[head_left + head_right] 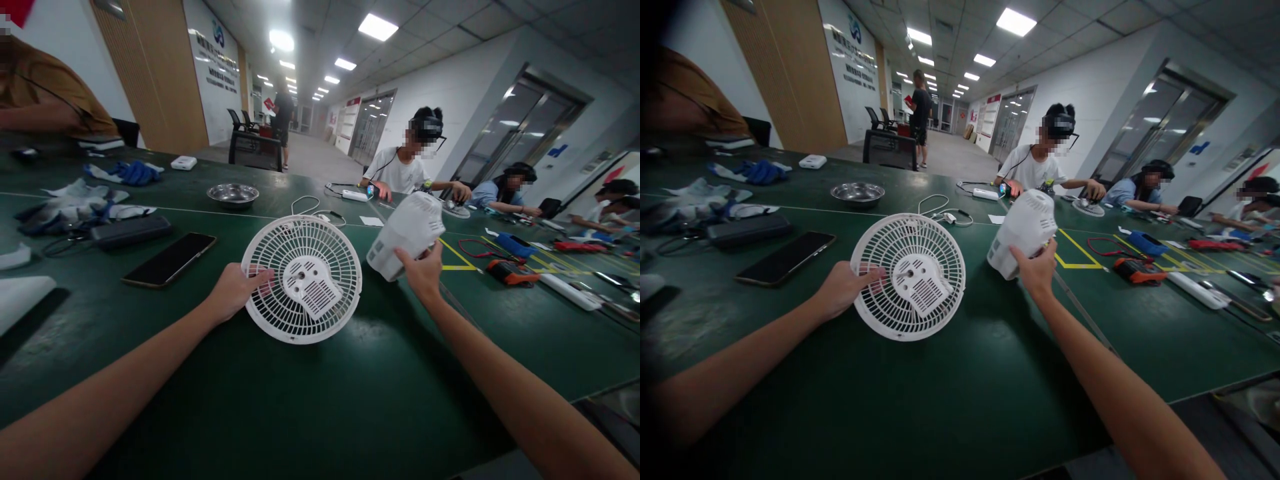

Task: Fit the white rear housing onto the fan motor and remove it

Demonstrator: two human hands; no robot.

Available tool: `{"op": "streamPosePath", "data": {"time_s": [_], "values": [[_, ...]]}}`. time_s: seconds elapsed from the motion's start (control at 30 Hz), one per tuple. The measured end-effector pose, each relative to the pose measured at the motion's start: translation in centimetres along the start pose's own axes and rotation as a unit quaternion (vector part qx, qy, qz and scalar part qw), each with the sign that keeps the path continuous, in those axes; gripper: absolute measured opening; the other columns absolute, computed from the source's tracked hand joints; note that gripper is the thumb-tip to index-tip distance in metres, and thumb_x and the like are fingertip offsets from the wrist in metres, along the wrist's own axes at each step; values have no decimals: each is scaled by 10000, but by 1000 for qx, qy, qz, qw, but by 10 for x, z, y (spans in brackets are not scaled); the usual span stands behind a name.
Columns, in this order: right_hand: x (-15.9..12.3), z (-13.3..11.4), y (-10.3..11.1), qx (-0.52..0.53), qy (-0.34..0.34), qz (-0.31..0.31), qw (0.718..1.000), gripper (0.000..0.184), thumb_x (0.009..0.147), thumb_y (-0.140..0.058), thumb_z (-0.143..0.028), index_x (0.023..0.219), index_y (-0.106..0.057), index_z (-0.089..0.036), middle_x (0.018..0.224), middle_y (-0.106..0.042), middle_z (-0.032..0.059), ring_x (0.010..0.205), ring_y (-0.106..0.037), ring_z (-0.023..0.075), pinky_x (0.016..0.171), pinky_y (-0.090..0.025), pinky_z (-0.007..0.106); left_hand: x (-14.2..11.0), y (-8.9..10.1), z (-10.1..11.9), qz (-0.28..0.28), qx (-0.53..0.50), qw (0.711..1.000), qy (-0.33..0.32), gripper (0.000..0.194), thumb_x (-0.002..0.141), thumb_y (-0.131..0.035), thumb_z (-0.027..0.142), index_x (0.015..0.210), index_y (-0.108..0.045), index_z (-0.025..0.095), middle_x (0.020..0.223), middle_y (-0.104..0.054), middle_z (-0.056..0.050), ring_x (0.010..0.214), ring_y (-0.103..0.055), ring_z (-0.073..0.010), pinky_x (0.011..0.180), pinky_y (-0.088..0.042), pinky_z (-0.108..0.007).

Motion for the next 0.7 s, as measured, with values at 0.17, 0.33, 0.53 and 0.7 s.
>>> {"op": "streamPosePath", "data": {"time_s": [0.17, 0.33, 0.53, 0.7], "values": [[22, 32, 27, -52, -34, 43, 997, 975, 565, -861, -530, 1369, -462, -149, 1128, -719, 169, 956, -701, 319, 862, -542, 477, 5, -2, 1, 4, 20, 1000, 10, 290, 815, -763, 433, 967, -759, 186, 868, -796, -93, 777, -769, -285, 679, -616, -389], [20, 43, 26, -78, -63, 19, 995, 1010, 593, -852, -562, 1413, -425, -154, 1119, -717, 167, 926, -689, 309, 872, -531, 485, 12, -12, 11, -19, 7, 999, 40, 238, 800, -778, 392, 936, -760, 198, 842, -797, -86, 744, -770, -280, 666, -623, -386], [30, 35, 32, -50, -5, 30, 998, 821, 707, -779, -566, 1368, -493, -172, 1207, -659, 155, 956, -657, 273, 890, -526, 465, 15, -13, 17, -26, 19, 996, 81, 204, 801, -771, 388, 897, -755, 210, 784, -790, -72, 686, -766, -291, 619, -625, -402], [36, 45, 35, 28, -2, 37, 999, 757, 686, -826, -493, 1314, -531, -190, 1198, -646, 124, 988, -661, 263, 897, -537, 460, 17, -11, 12, -36, 17, 995, 87, 222, 809, -757, 411, 907, -760, 212, 807, -792, -76, 703, -770, -296, 634, -631, -416]]}}
Point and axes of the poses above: each hand's wrist, its own x-axis towards the middle knuckle, its own y-axis out of the back of the hand, z = x × y, the point moved 4 cm from there along x, towards the middle knuckle
